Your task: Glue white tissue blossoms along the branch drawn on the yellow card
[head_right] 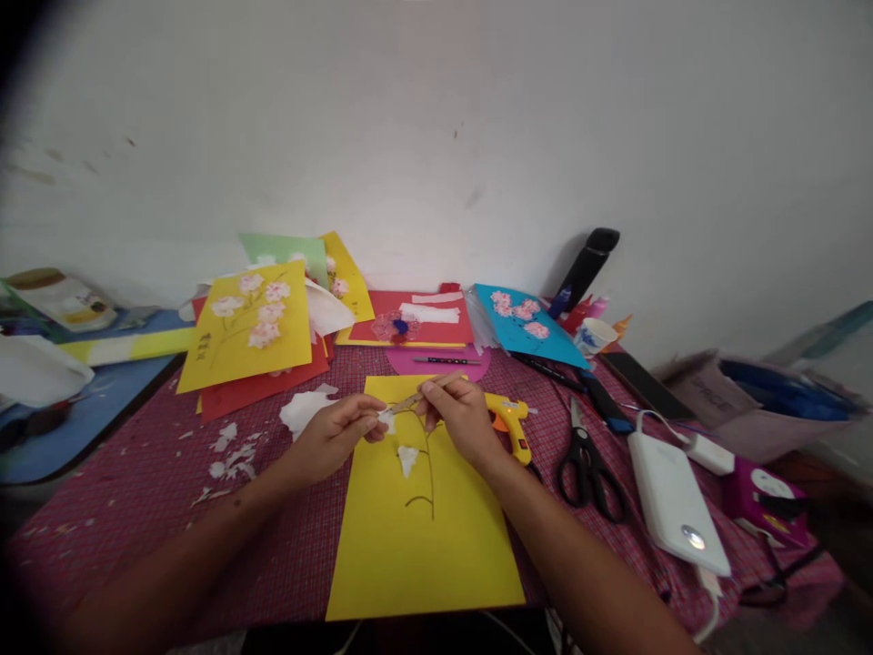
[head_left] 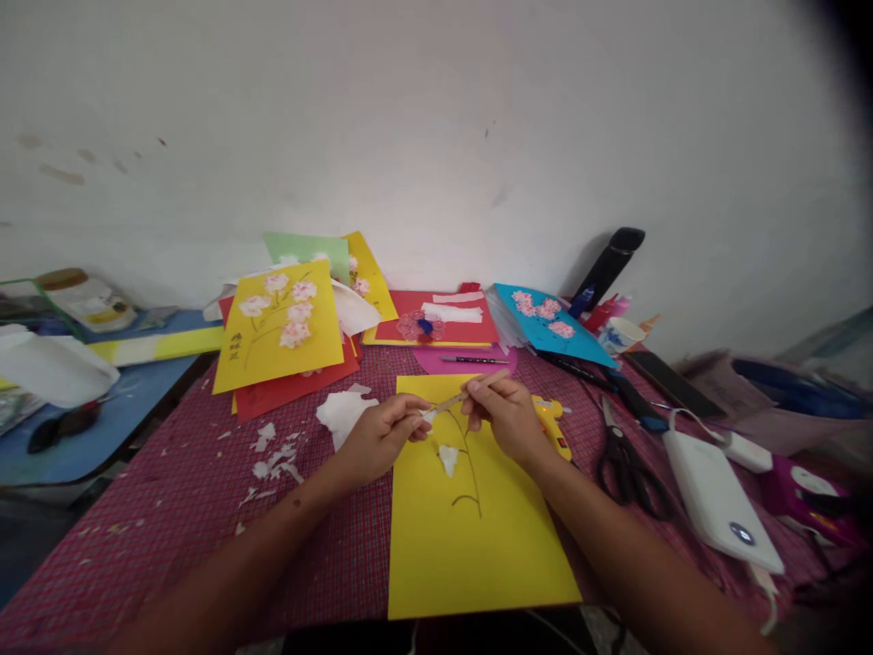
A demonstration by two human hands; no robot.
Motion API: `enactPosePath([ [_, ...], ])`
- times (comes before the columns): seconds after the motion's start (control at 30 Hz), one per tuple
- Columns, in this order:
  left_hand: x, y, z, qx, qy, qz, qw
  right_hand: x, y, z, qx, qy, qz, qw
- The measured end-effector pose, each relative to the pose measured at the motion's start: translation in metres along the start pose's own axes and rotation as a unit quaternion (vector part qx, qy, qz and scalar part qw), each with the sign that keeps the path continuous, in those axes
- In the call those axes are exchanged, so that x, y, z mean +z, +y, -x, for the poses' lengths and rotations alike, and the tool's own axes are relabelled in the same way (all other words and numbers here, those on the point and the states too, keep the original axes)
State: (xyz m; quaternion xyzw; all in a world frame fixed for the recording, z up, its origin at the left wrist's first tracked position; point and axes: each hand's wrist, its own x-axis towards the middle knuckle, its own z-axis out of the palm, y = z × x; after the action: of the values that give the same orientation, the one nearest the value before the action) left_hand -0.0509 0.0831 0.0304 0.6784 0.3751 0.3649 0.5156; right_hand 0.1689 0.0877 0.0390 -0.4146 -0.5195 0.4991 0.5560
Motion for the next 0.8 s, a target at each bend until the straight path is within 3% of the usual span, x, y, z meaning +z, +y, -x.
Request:
enactPosePath([
  [0.57,-0.002,-0.006,-0.002,-0.005,0.025,0.024,0.999,-0.006,0.007,-0.004,0.012,0.086,-0.090,0.992],
  [0.8,0.001,-0.008,-0.004,-0.036,0.012,0.048,0.998,-0.006,0.007,-0.003,0.009,0.062,-0.056,0.996],
])
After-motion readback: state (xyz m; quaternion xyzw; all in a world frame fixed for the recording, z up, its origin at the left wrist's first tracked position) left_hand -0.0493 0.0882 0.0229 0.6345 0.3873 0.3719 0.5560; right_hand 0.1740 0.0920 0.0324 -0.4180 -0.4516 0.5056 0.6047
